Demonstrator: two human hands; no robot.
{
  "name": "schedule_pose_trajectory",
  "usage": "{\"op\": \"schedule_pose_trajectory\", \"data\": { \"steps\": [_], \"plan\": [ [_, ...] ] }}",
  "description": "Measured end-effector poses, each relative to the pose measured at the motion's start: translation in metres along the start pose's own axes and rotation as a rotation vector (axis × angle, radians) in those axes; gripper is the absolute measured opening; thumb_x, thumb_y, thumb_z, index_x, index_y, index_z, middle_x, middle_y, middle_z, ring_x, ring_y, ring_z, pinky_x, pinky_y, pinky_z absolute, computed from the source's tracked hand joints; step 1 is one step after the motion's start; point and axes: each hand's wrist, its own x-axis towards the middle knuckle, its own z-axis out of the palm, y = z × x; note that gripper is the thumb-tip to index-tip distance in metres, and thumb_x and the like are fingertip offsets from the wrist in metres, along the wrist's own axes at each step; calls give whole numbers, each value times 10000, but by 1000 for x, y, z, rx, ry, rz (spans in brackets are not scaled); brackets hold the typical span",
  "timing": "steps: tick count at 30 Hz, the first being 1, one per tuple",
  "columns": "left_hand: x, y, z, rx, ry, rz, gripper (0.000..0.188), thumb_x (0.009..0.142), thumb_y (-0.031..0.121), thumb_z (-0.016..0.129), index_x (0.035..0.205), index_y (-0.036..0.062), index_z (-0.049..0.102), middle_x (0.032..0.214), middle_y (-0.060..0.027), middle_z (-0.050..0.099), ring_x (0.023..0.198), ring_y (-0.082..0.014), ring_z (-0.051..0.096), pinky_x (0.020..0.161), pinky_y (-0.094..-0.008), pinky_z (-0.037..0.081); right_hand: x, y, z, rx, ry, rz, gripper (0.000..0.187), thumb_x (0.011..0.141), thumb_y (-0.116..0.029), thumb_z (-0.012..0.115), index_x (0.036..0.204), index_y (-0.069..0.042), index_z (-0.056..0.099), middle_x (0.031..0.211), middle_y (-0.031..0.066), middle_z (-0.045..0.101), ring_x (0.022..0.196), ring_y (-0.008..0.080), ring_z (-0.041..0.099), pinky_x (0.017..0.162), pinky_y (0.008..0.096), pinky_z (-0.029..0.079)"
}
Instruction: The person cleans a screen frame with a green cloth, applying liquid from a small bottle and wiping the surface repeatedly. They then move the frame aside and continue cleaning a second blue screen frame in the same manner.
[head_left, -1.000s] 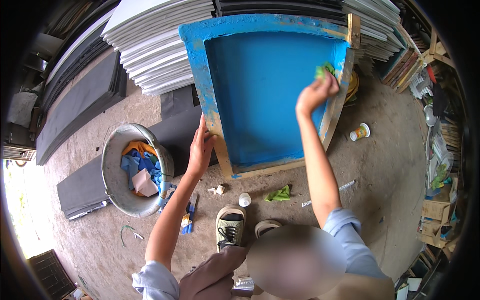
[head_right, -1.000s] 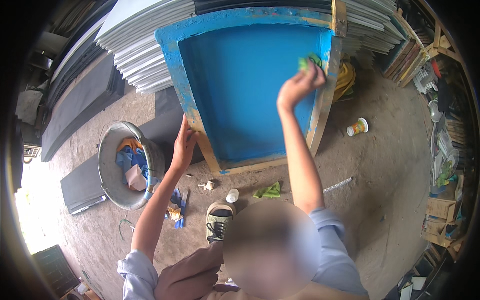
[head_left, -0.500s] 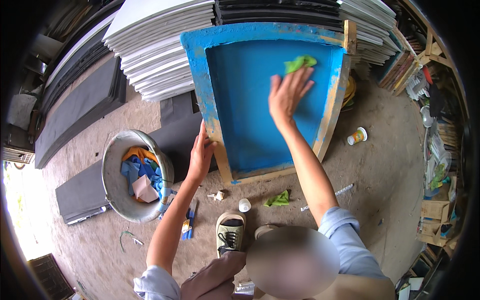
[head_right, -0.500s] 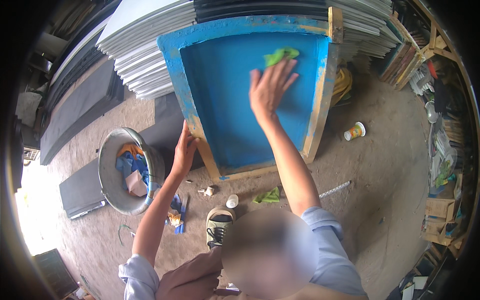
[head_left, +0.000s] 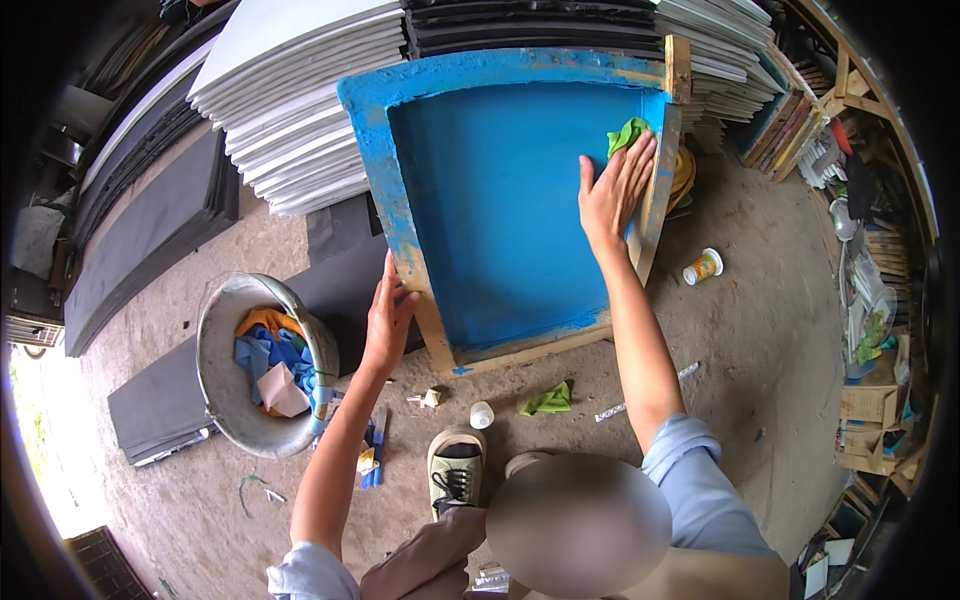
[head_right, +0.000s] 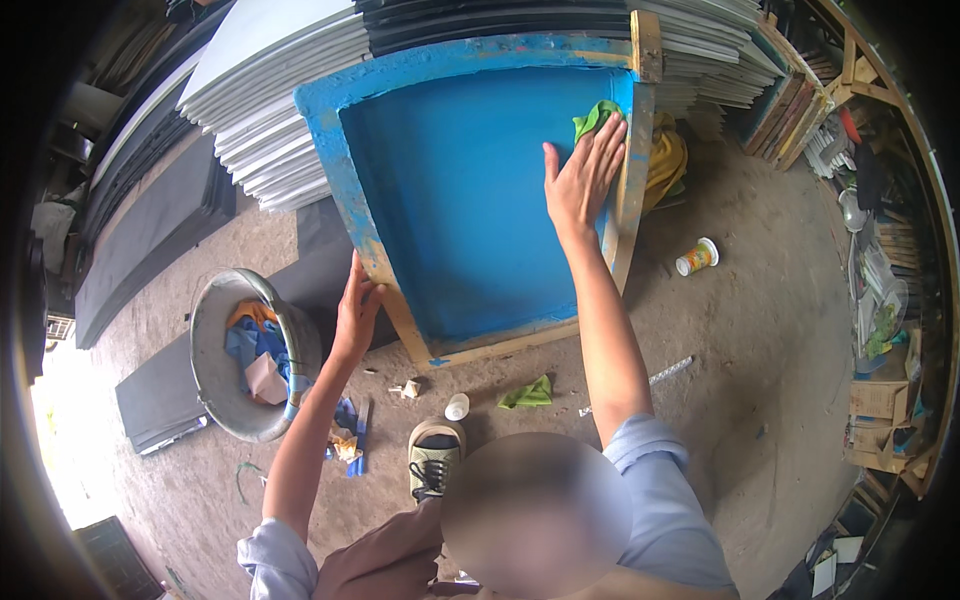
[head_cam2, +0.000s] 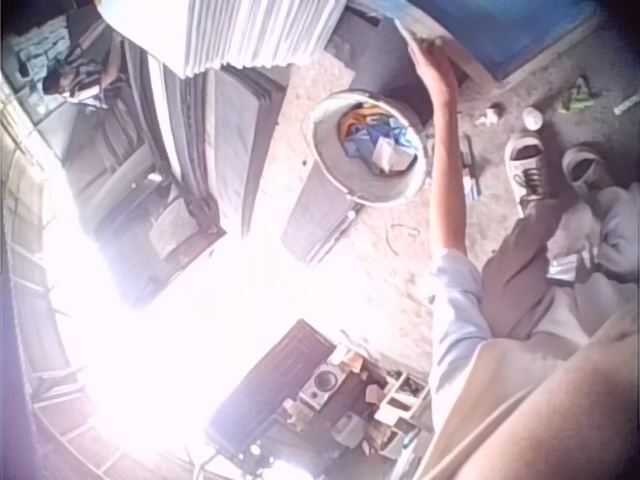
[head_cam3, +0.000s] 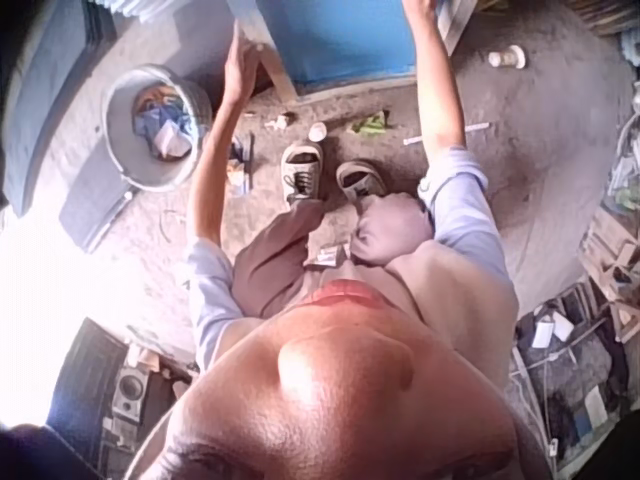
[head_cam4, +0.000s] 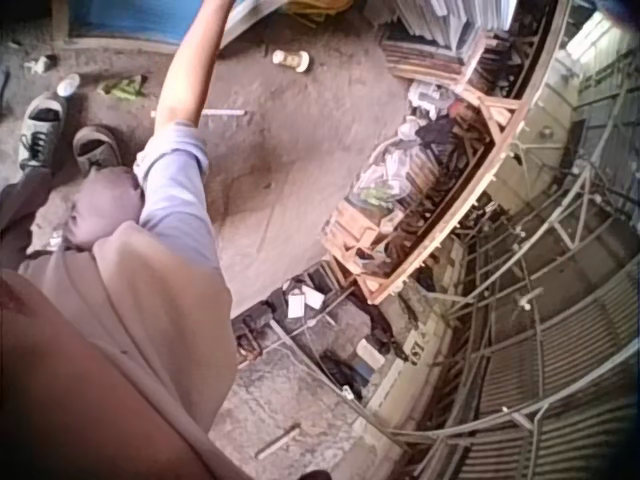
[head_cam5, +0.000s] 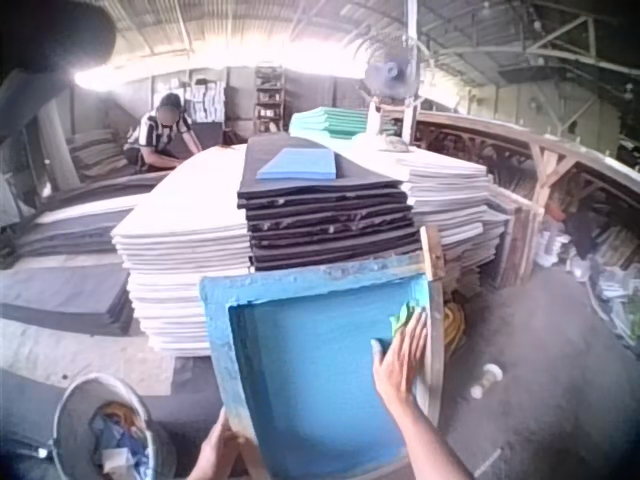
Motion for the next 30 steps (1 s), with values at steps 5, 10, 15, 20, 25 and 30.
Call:
{"op": "schedule_pose_trajectory", "data": {
  "steps": [5, 10, 15, 20, 25, 30],
  "plan": [
    [1, -11, 4, -47, -1, -42, 707, 859, -50, 494, 1452, 134, 154, 1236, -154, 475, 1021, -230, 564, 859, -326, 463, 9, -37, 9, 240, 115, 155, 741, 903, -353, 489, 1366, 122, 157, 1442, 306, 118, 1360, 417, 99, 1107, 495, 117],
    [0, -10, 1, -60, -8, -49, 695, 862, -61, 481, 1450, 109, 152, 1246, -141, 471, 1017, -206, 558, 865, -302, 451, -24, -106, 0, 206, -395, -844, 589, 865, -418, 516, 1373, -169, 349, 1478, 38, 246, 1378, 203, 184, 1111, 434, 160],
    [-3, -10, -3, -116, 9, -102, 692, 870, -42, 486, 1453, 122, 153, 1205, -120, 509, 1006, -185, 554, 865, -293, 446, 37, -69, 2, 117, -151, -811, 501, 880, -388, 486, 1362, -325, 365, 1413, -75, 365, 1319, 163, 304, 1098, 452, 193],
    [3, -4, -1, -58, -9, -16, 686, 874, -18, 488, 1454, 125, 149, 1197, -126, 519, 996, -192, 558, 861, -303, 451, 18, 0, -3, 204, 59, -185, 474, 888, -201, 513, 1330, -77, 393, 1427, 123, 316, 1320, 296, 301, 1071, 495, 215],
    [1, -6, 3, -76, -6, -30, 692, 869, -10, 496, 1453, 126, 150, 1187, -135, 521, 949, -189, 564, 850, -313, 457, -110, 5, -8, 112, -179, 199, 650, 947, -312, 398, 1424, 10, 94, 1479, 232, 75, 1362, 395, 124, 1089, 525, 149],
    [-2, -6, -6, 7, 11, 5, 710, 859, -25, 503, 1454, 132, 149, 1146, -138, 526, 918, -193, 569, 833, -310, 468, -54, 8, -26, 226, -184, -174, 615, 840, -33, 550, 1391, -27, 278, 1452, 181, 242, 1329, 358, 259, 1088, 458, 251]
  ]
}}
